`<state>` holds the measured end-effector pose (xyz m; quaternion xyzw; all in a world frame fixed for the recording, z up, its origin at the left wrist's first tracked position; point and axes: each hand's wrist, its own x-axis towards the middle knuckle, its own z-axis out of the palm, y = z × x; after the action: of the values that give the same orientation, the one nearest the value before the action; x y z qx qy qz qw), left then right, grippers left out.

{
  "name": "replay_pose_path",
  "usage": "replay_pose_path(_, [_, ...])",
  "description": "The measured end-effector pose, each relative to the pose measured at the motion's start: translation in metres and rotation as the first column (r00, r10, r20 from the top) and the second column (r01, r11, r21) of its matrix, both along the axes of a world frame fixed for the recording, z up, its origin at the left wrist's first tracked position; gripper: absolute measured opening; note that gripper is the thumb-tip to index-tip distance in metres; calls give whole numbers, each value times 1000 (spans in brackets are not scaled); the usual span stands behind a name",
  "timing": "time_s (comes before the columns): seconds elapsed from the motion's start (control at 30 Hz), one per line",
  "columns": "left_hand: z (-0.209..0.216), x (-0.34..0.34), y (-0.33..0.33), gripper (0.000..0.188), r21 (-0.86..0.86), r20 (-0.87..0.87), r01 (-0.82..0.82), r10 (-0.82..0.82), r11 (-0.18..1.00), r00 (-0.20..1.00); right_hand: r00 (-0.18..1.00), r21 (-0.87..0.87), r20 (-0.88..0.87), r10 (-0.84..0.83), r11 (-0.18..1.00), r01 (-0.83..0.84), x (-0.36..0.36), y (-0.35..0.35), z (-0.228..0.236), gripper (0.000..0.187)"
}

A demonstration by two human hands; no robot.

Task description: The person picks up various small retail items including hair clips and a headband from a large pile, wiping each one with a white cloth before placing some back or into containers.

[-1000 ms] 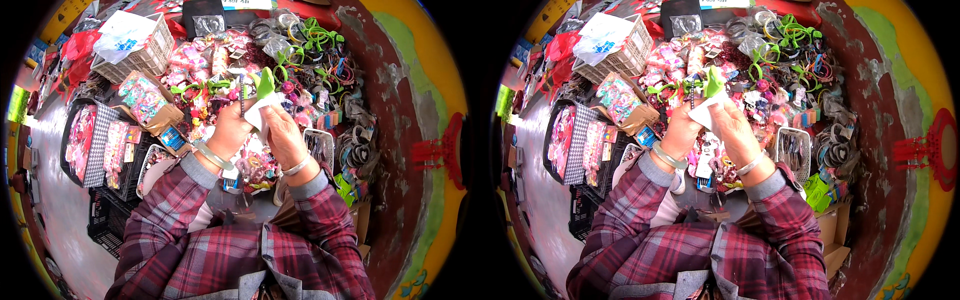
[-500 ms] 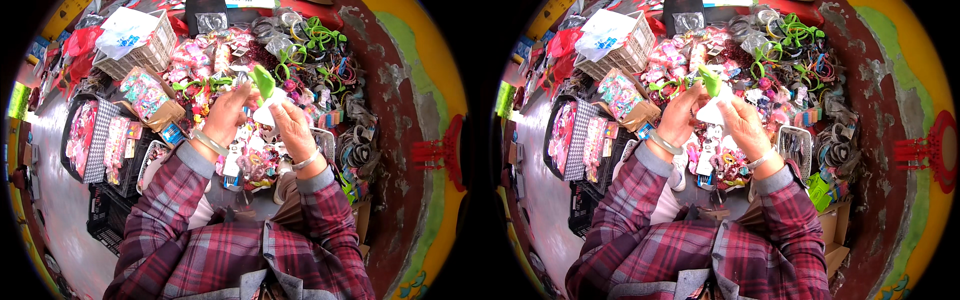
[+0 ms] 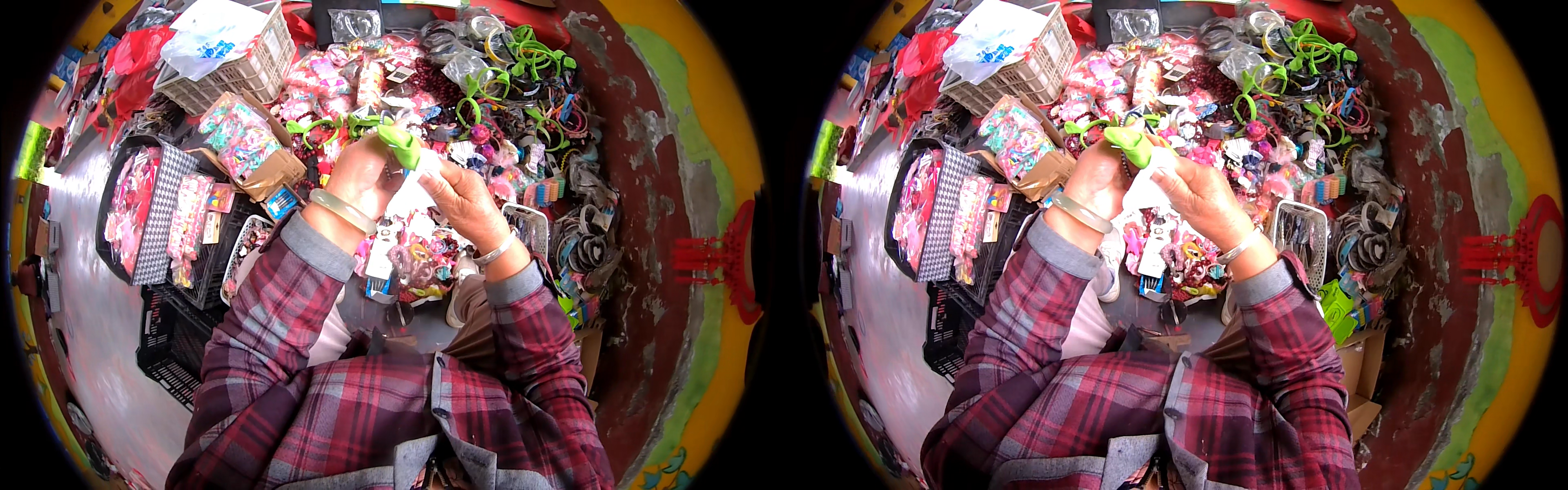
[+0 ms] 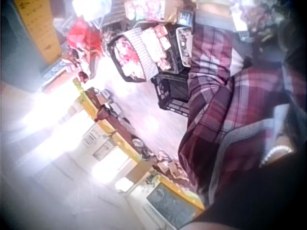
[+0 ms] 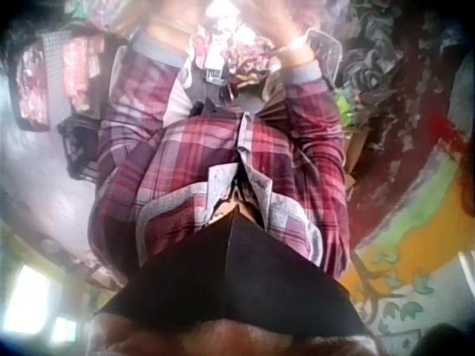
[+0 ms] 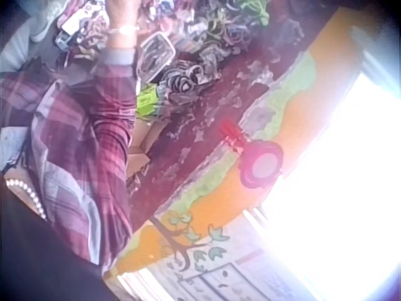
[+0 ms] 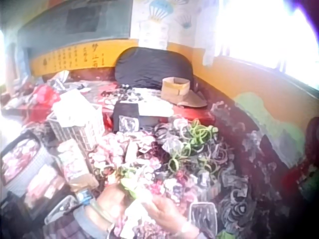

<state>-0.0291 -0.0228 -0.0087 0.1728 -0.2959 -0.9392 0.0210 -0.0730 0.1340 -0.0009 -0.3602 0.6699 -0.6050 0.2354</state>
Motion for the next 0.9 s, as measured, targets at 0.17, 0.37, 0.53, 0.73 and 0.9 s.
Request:
replay_pose_path(0.17, [20,6,-32,24,48,-140,51,-44,998,989,978,129,-185,98,989,-75,1,6,20,21])
replay_pose_path(0.37, [20,7,-36,24,131,-89,84,-72,988,993,860,117,-480,176,984,-136,-7,10,22,15])
replay_pose_path(0.53, [-5,5,-16,29,-509,-284,-120,-35,852,958,938,184,-340,71,983,-8,-7,16,12,18])
replay_pose_path(0.73, [14,13,20,22,105,-181,64,-44,992,982,994,123,-106,-27,992,40,3,6,15,26])
replay_pose_path(0.9, [13,13,11,23,-10,-49,5,-6,1000,999,988,195,-137,66,980,-39,1,5,23,27])
